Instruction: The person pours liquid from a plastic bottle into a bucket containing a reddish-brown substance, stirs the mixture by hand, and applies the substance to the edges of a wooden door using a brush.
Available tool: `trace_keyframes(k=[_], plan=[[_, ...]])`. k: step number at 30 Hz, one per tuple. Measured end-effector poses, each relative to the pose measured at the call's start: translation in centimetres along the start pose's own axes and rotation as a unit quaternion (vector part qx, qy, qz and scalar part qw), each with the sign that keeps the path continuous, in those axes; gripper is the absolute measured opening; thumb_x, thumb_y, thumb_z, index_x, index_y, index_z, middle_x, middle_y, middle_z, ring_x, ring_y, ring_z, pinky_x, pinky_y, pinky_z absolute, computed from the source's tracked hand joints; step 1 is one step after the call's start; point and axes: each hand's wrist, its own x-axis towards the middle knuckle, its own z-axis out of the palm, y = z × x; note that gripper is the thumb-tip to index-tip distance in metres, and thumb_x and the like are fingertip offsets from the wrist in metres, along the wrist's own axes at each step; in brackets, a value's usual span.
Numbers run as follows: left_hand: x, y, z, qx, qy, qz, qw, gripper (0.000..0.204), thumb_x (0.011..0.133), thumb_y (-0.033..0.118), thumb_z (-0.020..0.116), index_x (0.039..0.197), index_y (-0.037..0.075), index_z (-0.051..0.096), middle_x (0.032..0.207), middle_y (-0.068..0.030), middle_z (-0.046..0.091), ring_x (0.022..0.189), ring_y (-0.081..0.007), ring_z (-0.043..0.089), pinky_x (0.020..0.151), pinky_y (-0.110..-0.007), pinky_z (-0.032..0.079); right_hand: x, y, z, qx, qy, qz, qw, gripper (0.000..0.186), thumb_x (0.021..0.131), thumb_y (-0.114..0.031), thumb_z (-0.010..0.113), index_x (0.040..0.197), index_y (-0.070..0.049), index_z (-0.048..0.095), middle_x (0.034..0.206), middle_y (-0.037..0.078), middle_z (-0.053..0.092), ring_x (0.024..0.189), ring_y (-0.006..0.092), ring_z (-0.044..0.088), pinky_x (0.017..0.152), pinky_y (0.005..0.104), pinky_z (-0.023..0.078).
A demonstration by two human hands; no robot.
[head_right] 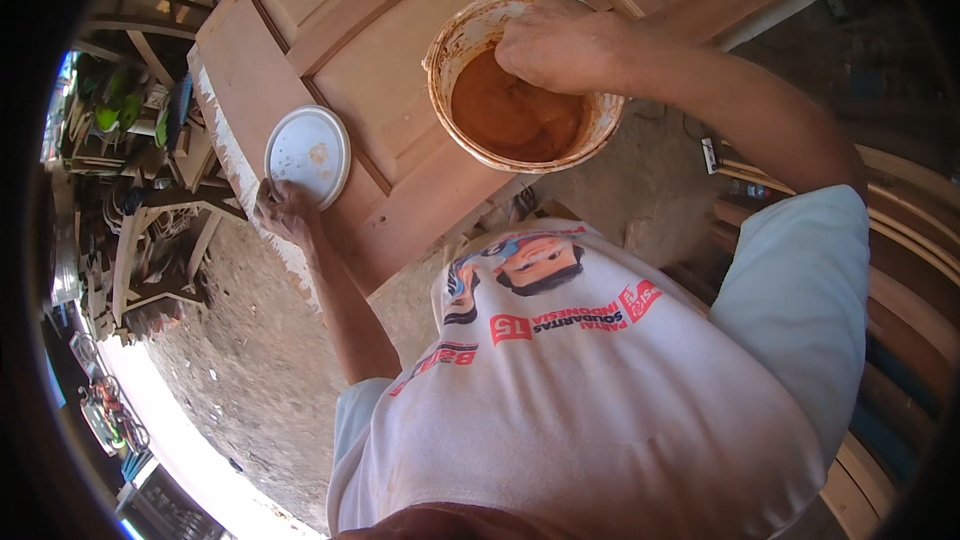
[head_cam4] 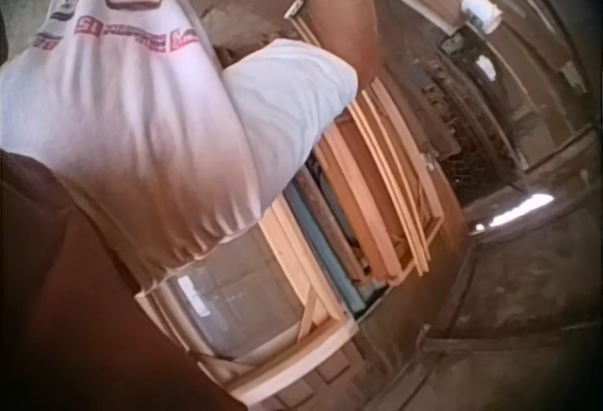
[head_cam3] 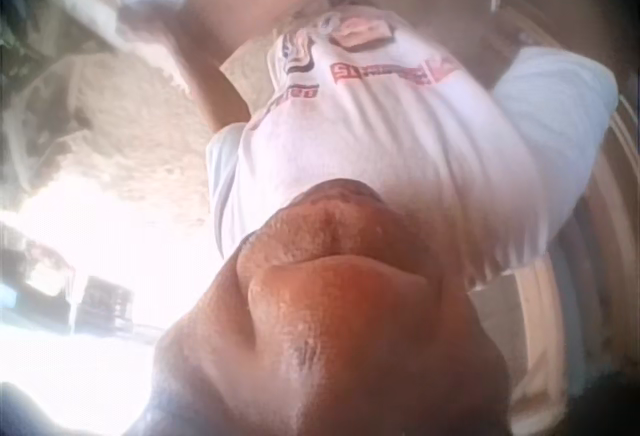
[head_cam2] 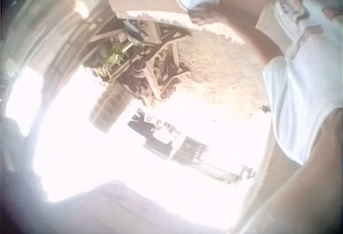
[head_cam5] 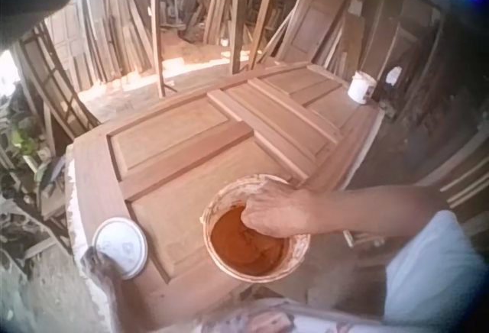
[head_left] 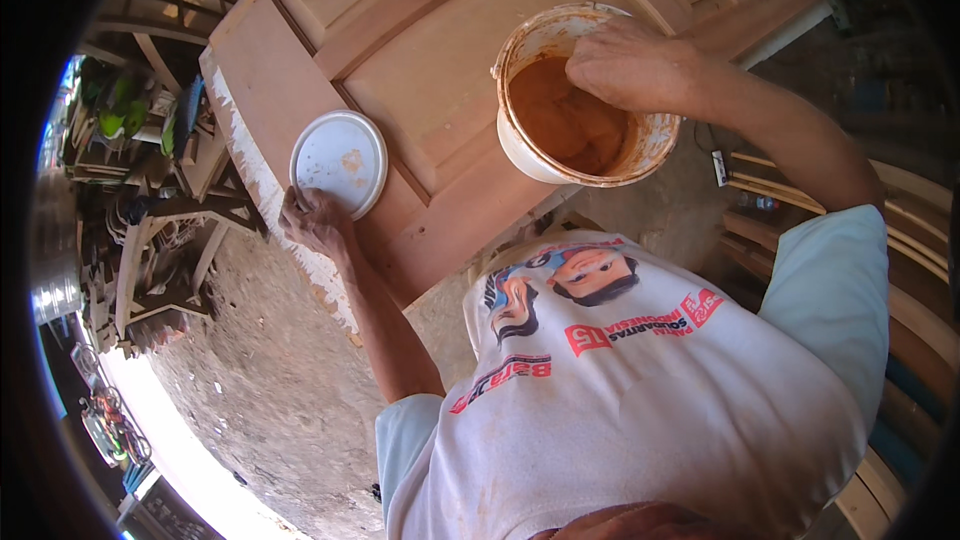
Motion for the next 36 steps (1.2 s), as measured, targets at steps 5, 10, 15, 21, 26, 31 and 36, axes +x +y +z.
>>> trace_keyframes(k=[5,10,15,21,26,31,36], plan=[[0.0,-0.2,0.3,0.001,-0.006,0.000,1.000,0.041,0.093,0.022,0.064,0.128,0.003,0.070,0.126,-0.0229,0.065,0.120,-0.0404,0.057,0.103,-0.053,0.048,-0.8,-2.3,-2.7,0.011,-0.205,0.040,0.978,0.016,0.088,-0.010,0.064,0.090,-0.002,0.077,0.093,0.018,0.077,0.091,0.0363,0.075,0.079,0.0463,0.060],[-0.1,1.1,0.3,0.002,-0.001,-0.015,1.000,0.039,0.093,0.019,0.064,0.128,0.003,0.070,0.126,-0.0231,0.064,0.120,-0.0404,0.058,0.103,-0.053,0.048,-0.4,-0.2,-1.5,0.012,0.060,-0.044,0.997,0.017,0.090,-0.014,0.061,0.081,-0.004,0.070,0.082,0.018,0.071,0.085,0.0376,0.072,0.077,0.0486,0.056],[-0.5,0.4,0.0,-0.025,0.020,-0.010,0.999,0.036,0.096,0.013,0.065,0.130,0.001,0.069,0.126,-0.0231,0.064,0.120,-0.0400,0.057,0.103,-0.051,0.048,2.2,0.6,2.2,-0.049,0.010,-0.024,0.998,0.014,0.091,-0.015,0.061,0.082,-0.008,0.070,0.087,0.016,0.071,0.089,0.0357,0.072,0.079,0.0493,0.055],[-0.2,1.3,-0.8,-0.023,0.013,-0.003,1.000,0.035,0.094,0.010,0.067,0.128,0.003,0.067,0.131,-0.0225,0.062,0.125,-0.0421,0.055,0.106,-0.051,0.048,-0.6,-1.9,-3.7,0.057,-0.142,0.002,0.988,0.018,0.088,-0.012,0.064,0.081,0.000,0.076,0.089,0.022,0.075,0.090,0.0407,0.074,0.083,0.0509,0.058],[-0.7,1.3,-1.8,-0.029,0.029,-0.013,0.999,0.036,0.094,0.011,0.068,0.129,0.003,0.067,0.130,-0.0217,0.062,0.124,-0.0418,0.055,0.107,-0.051,0.048,0.7,-1.6,-1.3,-0.030,0.020,0.041,0.999,0.014,0.092,-0.008,0.060,0.087,-0.003,0.072,0.090,0.022,0.071,0.093,0.0417,0.070,0.083,0.0521,0.054],[-0.6,2.1,0.0,-0.012,0.016,-0.007,1.000,0.036,0.097,0.018,0.066,0.129,0.004,0.069,0.131,-0.0217,0.064,0.123,-0.0424,0.056,0.108,-0.051,0.046,0.2,0.9,1.0,0.063,-0.183,0.062,0.979,0.020,0.086,-0.015,0.070,0.080,0.004,0.073,0.087,0.029,0.071,0.089,0.0464,0.072,0.081,0.0521,0.056],[-0.1,0.1,0.5,0.015,0.017,-0.001,1.000,0.039,0.094,0.019,0.066,0.129,0.003,0.070,0.127,-0.0203,0.067,0.125,-0.0397,0.057,0.110,-0.050,0.044,0.4,-1.1,-4.1,0.133,-0.185,0.036,0.973,0.016,0.091,-0.013,0.068,0.089,0.001,0.075,0.092,0.023,0.074,0.093,0.0410,0.072,0.085,0.0511,0.056]])
